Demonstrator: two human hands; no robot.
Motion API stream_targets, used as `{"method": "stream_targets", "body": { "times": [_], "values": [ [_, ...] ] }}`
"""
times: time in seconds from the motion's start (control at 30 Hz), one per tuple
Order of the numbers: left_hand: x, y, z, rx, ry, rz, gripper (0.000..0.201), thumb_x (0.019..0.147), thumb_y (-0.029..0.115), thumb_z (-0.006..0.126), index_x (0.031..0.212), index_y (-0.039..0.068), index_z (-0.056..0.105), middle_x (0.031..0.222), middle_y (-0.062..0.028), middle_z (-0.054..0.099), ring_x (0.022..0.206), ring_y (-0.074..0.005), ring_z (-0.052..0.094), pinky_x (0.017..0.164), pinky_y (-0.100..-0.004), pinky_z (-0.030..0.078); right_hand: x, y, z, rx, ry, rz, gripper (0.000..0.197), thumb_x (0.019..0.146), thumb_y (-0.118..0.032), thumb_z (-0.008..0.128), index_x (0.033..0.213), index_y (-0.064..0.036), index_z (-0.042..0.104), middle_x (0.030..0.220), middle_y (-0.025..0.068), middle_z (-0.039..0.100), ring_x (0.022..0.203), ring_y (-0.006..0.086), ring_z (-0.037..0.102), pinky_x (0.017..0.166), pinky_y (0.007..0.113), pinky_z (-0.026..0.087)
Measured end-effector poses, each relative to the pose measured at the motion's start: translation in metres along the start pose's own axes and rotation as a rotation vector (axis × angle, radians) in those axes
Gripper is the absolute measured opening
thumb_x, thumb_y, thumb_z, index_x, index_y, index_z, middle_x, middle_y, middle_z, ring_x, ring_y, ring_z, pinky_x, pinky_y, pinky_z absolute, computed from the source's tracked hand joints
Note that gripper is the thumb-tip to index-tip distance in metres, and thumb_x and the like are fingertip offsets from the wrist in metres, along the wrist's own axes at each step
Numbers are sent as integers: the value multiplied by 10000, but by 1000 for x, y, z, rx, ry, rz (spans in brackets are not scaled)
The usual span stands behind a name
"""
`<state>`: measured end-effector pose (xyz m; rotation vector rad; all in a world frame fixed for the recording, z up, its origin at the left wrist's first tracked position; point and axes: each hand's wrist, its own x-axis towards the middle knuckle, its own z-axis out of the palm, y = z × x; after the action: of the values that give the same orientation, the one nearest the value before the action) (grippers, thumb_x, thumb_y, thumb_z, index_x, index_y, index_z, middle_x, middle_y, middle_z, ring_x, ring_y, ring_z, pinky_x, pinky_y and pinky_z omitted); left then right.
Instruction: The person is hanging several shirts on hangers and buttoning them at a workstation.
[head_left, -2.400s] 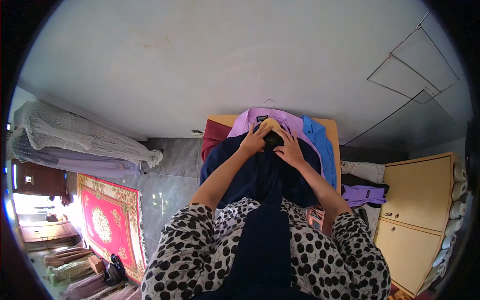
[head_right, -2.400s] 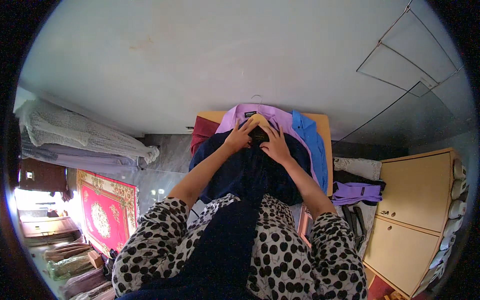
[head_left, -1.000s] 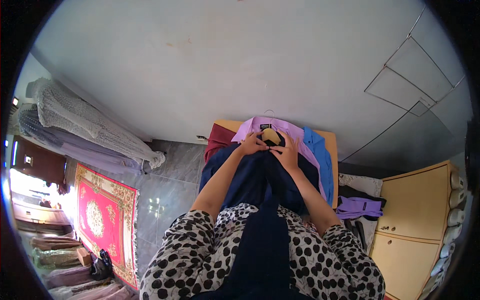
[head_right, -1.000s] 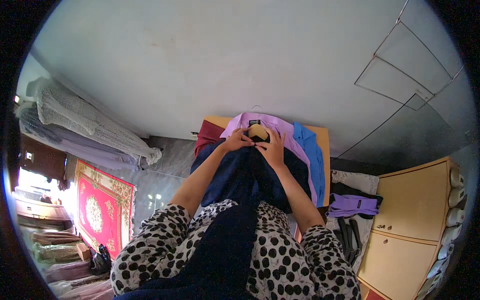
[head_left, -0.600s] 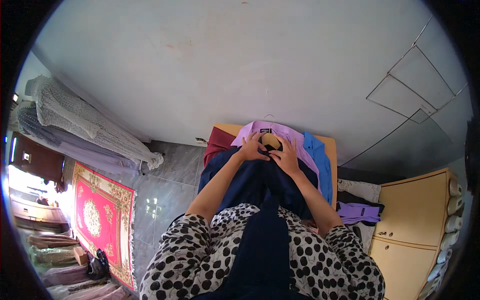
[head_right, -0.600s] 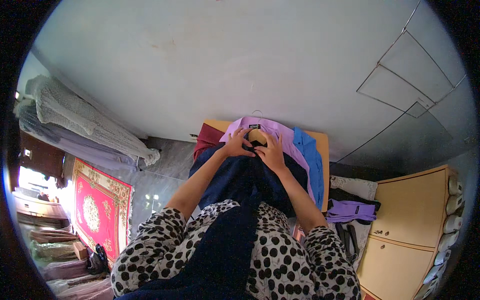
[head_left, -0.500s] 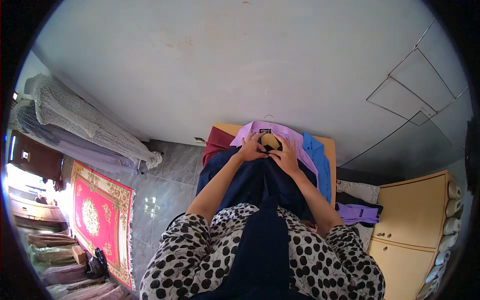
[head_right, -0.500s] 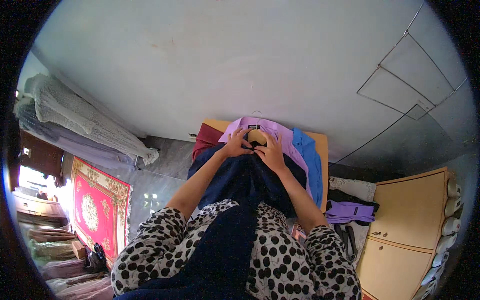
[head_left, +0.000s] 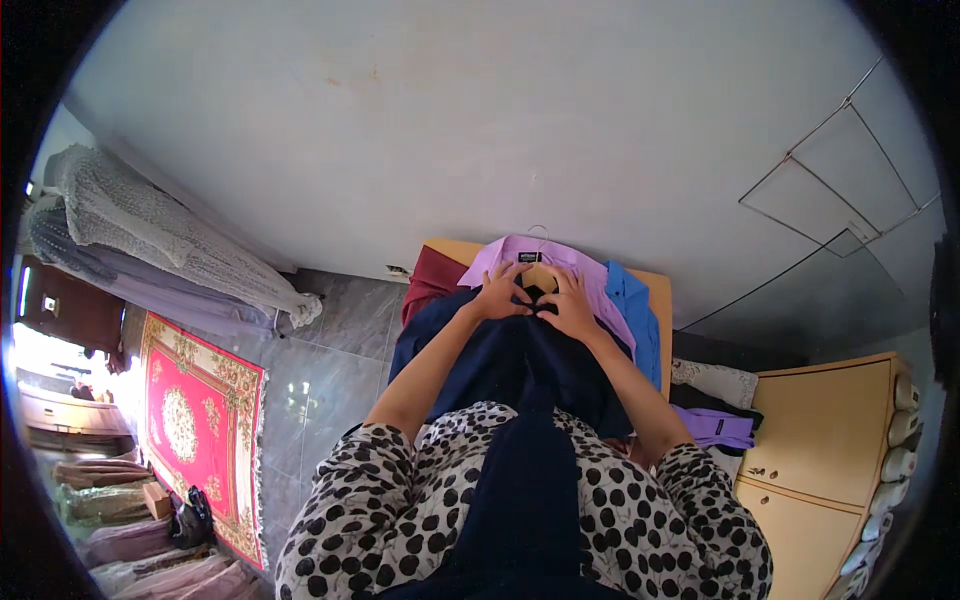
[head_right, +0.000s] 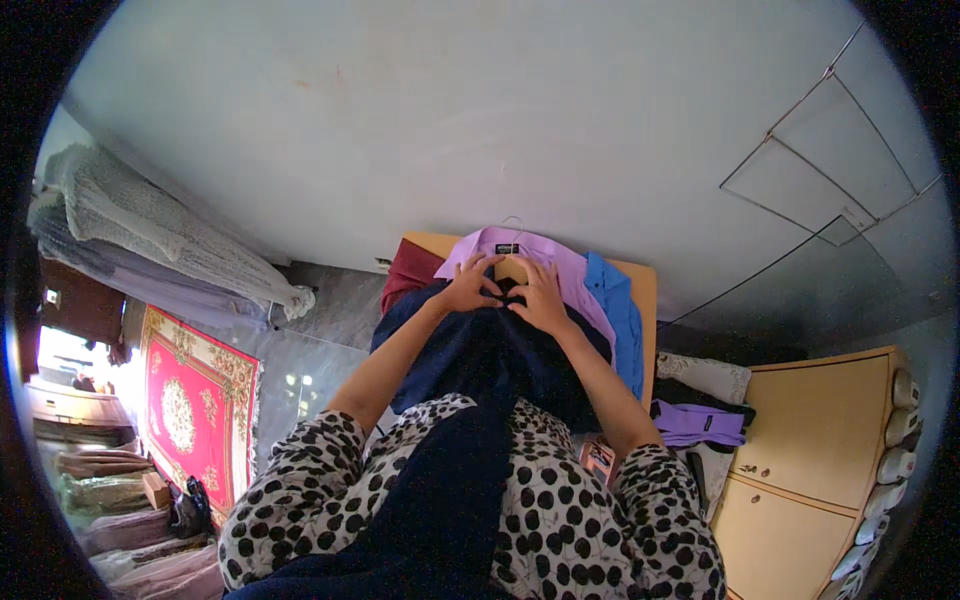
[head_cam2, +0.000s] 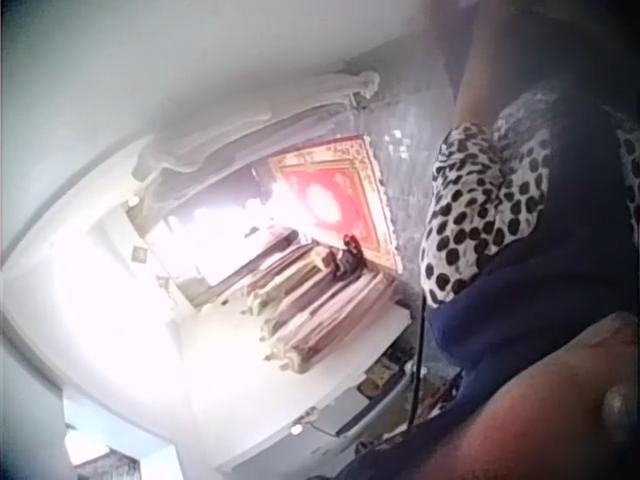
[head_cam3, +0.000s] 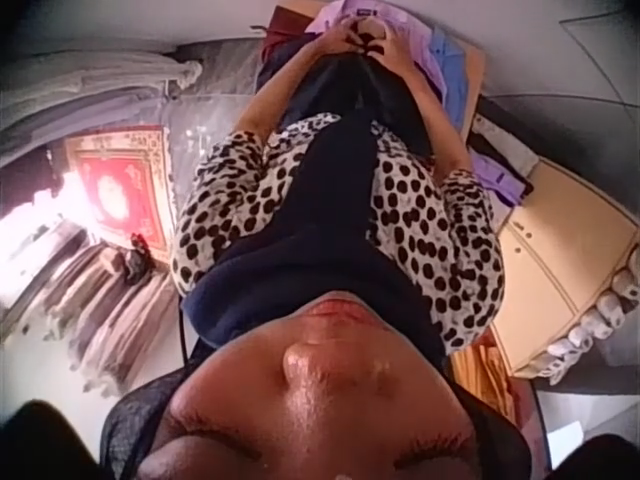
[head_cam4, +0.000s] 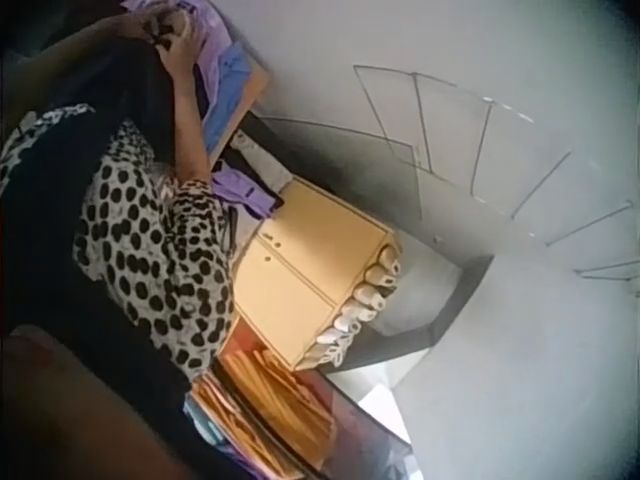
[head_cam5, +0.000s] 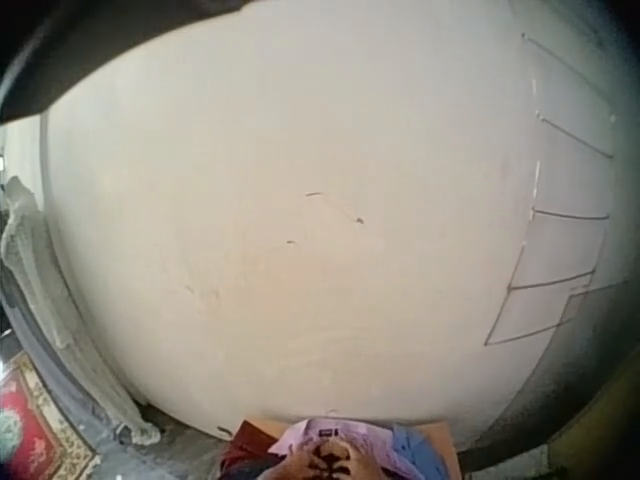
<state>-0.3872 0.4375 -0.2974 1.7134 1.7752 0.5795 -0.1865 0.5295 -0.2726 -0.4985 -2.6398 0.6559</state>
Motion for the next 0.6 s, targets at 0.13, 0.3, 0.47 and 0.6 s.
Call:
{"method": "stream_targets", "body": {
  "times": [0.13,0.3,0.47,0.6],
  "values": [
    [1,-1,5,36,-15,-48,266,669,393,839,884,245,783,1563,-3,300,1460,-374,139,1074,-744,96,2,-1,2,-32,-24,43,115,670,-161,781,770,-113,748,1467,73,407,1373,298,347,1087,699,165],
    [-2,-14,10,-102,-12,-78,301,685,469,811,904,264,784,1562,-21,311,1456,-383,154,1066,-751,97,-3,-3,-2,38,15,42,124,674,-180,785,765,-106,747,1457,78,425,1363,296,365,1088,690,164],
    [-4,-20,4,-100,3,-128,352,696,521,787,932,260,783,1530,-15,361,1466,-370,150,1076,-741,60,-6,-5,-2,42,75,54,148,690,-205,782,776,-90,746,1439,83,445,1346,295,391,1109,661,156],
    [1,-15,-2,-48,-16,-113,292,728,496,775,917,273,787,1540,-13,352,1459,-396,148,1064,-756,71,-5,-8,-1,-41,52,-4,145,711,-197,765,799,-83,744,1418,90,460,1330,292,408,1125,651,142]
  ]
}}
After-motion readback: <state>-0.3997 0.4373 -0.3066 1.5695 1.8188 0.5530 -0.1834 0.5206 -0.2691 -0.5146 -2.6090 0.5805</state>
